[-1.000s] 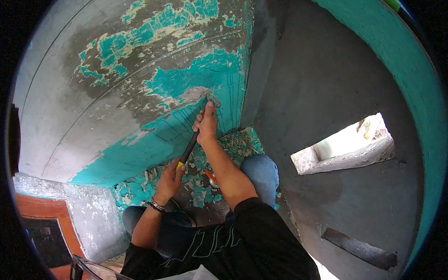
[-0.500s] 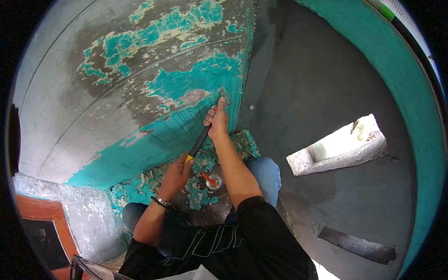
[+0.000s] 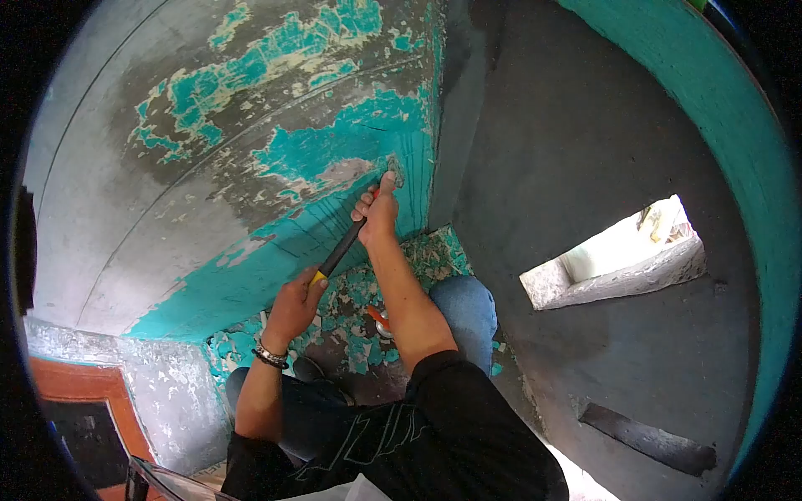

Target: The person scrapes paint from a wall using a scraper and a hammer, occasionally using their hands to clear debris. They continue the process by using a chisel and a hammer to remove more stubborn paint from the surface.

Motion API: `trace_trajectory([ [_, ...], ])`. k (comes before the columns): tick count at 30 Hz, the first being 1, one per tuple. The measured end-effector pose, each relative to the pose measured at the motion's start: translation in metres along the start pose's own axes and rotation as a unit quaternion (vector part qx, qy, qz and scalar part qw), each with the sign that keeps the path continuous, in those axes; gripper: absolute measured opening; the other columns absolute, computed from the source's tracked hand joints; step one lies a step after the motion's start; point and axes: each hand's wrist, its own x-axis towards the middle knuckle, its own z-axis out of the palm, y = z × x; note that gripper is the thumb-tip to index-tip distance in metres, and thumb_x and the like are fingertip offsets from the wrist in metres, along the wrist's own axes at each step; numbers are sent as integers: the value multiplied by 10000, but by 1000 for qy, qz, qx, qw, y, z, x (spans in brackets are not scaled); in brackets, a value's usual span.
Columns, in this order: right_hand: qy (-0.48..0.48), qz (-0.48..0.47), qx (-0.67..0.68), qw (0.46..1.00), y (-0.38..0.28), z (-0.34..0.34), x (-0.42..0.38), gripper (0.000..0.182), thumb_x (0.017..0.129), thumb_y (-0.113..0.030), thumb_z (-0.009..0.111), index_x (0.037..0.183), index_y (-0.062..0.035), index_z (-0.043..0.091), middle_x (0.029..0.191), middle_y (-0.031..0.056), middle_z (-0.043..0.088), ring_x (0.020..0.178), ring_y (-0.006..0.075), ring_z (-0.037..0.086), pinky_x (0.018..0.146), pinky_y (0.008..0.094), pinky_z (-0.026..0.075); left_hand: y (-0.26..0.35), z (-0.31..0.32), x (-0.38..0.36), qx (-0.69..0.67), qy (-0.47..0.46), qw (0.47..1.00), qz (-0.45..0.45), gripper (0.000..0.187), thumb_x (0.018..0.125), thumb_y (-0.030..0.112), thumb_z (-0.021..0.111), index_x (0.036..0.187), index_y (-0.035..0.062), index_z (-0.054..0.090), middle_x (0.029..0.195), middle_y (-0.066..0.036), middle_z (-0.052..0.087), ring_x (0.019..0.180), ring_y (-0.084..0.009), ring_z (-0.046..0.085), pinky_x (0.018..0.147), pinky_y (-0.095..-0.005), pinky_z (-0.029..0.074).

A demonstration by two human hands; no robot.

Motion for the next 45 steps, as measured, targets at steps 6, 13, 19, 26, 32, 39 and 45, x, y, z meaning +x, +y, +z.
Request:
trace_trajectory([
  [6, 29, -8, -47, 998, -8, 1, -4, 472, 912, -581, 464, 808, -121, 426, 606, -53, 341, 458, 77, 298, 429, 264, 268, 6, 13, -5, -41, -4, 999, -23, 391, 944, 264, 525, 1182, -46, 551, 793, -225, 634, 717, -345, 636, 639, -392, 473],
  [13, 14, 6, -84, 996, -13, -3, 1, 491, 901, -605, 462, 791, -128, 429, 593, -54, 352, 453, 77, 307, 425, 260, 275, -4, 30, -6, -44, 57, 997, 6, 406, 942, 283, 521, 1160, -57, 560, 874, -252, 641, 819, -372, 642, 703, -413, 484],
  [19, 46, -2, 73, 996, -39, 4, 24, 494, 894, -610, 469, 751, -139, 419, 566, -57, 363, 429, 78, 333, 407, 248, 294, 17, 1, 37, 34, 7, 997, 67, 345, 934, 287, 525, 1116, 0, 585, 875, -245, 627, 826, -412, 602, 697, -429, 471],
  [26, 32, -7, -104, 994, -43, -24, 7, 506, 883, -600, 505, 773, -109, 448, 573, -46, 391, 435, 89, 357, 423, 264, 318, 20, 67, -1, -75, 19, 997, 24, 367, 946, 252, 508, 1187, -25, 531, 779, -225, 625, 696, -384, 620, 599, -401, 472],
  [32, 9, -14, -158, 987, -23, -15, -9, 500, 883, -589, 519, 791, -101, 460, 572, -25, 405, 441, 100, 377, 447, 268, 324, 21, 66, -23, -93, 32, 995, -36, 398, 943, 218, 508, 1231, -56, 492, 740, -218, 630, 669, -345, 645, 569, -389, 474],
  [39, 44, -39, -95, 994, -15, 0, -10, 489, 895, -586, 498, 778, -114, 448, 574, -25, 406, 439, 104, 371, 437, 261, 320, 17, 20, -11, -28, 16, 999, -12, 358, 957, 249, 499, 1201, -9, 547, 718, -160, 595, 620, -232, 590, 598, -345, 448],
  [45, 22, -47, -82, 995, -20, 1, -5, 495, 890, -593, 501, 771, -116, 443, 583, -27, 409, 453, 104, 378, 440, 258, 326, 18, 30, -6, -37, 30, 999, -1, 336, 958, 239, 500, 1193, 5, 556, 652, -139, 544, 564, -203, 524, 557, -334, 417],
])
